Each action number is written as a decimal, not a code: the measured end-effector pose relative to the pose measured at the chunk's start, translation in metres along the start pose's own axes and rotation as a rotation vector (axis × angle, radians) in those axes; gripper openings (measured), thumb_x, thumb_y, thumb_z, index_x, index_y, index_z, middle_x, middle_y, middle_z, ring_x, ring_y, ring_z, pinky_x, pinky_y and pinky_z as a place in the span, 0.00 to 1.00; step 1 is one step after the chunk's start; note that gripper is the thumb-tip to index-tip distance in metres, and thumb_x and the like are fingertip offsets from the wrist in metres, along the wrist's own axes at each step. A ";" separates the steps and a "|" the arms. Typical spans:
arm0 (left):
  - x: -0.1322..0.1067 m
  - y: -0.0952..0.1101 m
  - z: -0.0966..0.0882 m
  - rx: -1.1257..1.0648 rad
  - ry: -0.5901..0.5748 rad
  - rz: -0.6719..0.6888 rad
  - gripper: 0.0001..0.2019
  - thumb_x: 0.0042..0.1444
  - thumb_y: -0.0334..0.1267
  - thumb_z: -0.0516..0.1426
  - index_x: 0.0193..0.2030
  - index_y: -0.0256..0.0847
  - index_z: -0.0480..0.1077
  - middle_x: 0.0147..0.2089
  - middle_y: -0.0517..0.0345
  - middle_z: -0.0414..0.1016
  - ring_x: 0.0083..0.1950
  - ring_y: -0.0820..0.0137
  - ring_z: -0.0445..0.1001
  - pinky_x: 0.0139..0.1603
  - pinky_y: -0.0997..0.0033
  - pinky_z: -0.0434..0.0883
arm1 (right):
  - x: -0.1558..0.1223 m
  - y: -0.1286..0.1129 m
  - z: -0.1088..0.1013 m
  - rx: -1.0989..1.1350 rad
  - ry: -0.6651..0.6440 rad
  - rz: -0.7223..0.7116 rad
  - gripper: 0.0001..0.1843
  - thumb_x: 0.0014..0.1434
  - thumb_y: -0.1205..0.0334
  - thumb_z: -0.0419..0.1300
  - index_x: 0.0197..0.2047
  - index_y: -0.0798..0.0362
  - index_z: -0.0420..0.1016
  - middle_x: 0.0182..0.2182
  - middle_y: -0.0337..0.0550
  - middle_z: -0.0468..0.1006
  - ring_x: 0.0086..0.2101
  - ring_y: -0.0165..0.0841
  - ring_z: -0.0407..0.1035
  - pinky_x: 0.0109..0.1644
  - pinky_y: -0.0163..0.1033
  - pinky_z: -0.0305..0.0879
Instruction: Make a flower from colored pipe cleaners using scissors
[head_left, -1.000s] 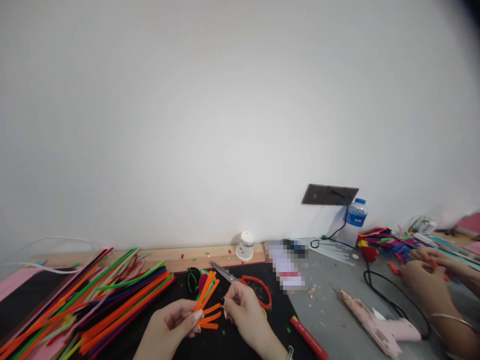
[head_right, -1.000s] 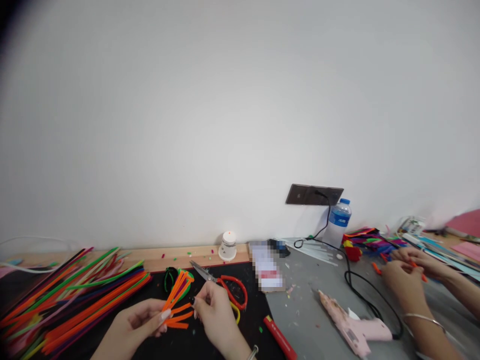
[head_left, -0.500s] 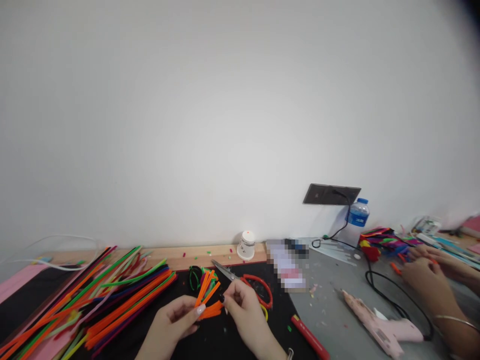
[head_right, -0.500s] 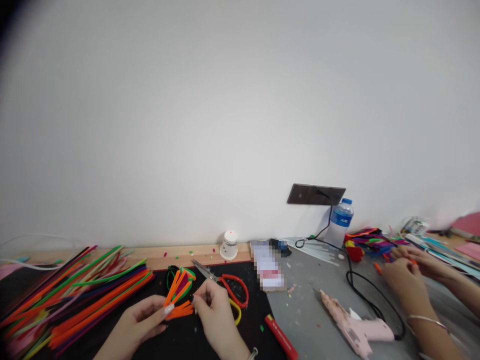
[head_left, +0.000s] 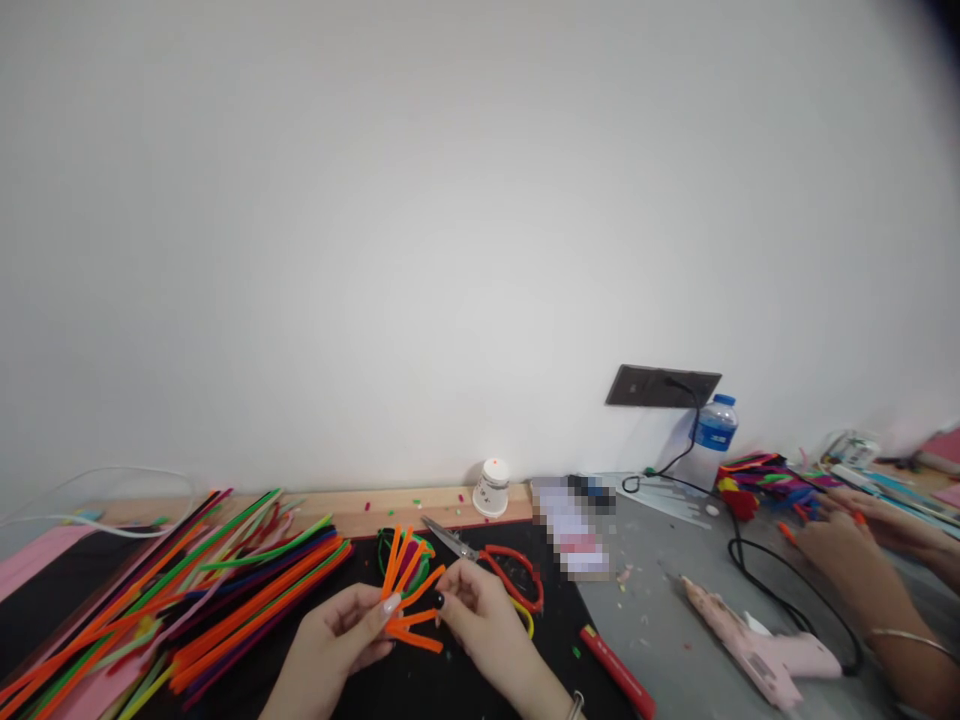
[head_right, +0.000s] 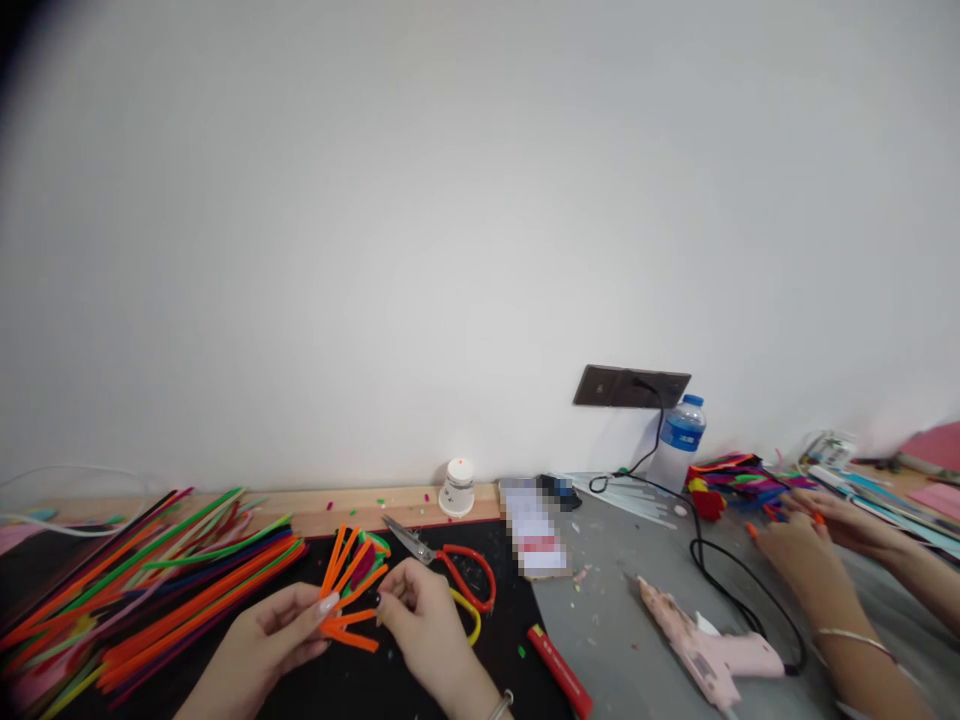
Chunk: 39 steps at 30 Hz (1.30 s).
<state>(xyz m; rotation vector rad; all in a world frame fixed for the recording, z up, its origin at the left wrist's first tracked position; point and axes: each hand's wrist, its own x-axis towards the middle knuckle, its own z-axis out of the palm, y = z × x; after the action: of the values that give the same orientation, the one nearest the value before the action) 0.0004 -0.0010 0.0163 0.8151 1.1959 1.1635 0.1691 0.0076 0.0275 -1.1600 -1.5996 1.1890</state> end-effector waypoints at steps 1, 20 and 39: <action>0.000 0.001 0.000 -0.021 -0.008 -0.019 0.15 0.30 0.46 0.67 0.21 0.37 0.73 0.20 0.62 0.75 0.23 0.74 0.71 0.25 0.81 0.69 | -0.001 -0.001 0.001 0.019 -0.027 0.016 0.02 0.50 0.68 0.54 0.27 0.55 0.64 0.19 0.32 0.61 0.21 0.25 0.55 0.25 0.29 0.51; -0.004 0.004 -0.001 -0.192 -0.074 -0.088 0.12 0.36 0.39 0.66 0.28 0.38 0.72 0.27 0.59 0.78 0.31 0.72 0.76 0.31 0.81 0.70 | -0.009 -0.021 0.002 -0.204 0.256 -0.248 0.09 0.44 0.75 0.59 0.21 0.54 0.65 0.34 0.41 0.64 0.36 0.32 0.61 0.41 0.35 0.57; 0.005 -0.002 -0.004 -0.130 -0.059 -0.067 0.19 0.26 0.46 0.69 0.25 0.37 0.72 0.21 0.60 0.77 0.24 0.73 0.74 0.25 0.80 0.69 | 0.006 0.004 0.007 0.424 0.052 0.179 0.17 0.39 0.55 0.64 0.25 0.57 0.63 0.15 0.37 0.71 0.12 0.25 0.61 0.15 0.30 0.57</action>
<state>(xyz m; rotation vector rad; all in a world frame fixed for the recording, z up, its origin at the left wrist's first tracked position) -0.0030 0.0031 0.0126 0.7011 1.0795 1.1424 0.1615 0.0123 0.0227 -1.0573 -1.1455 1.5123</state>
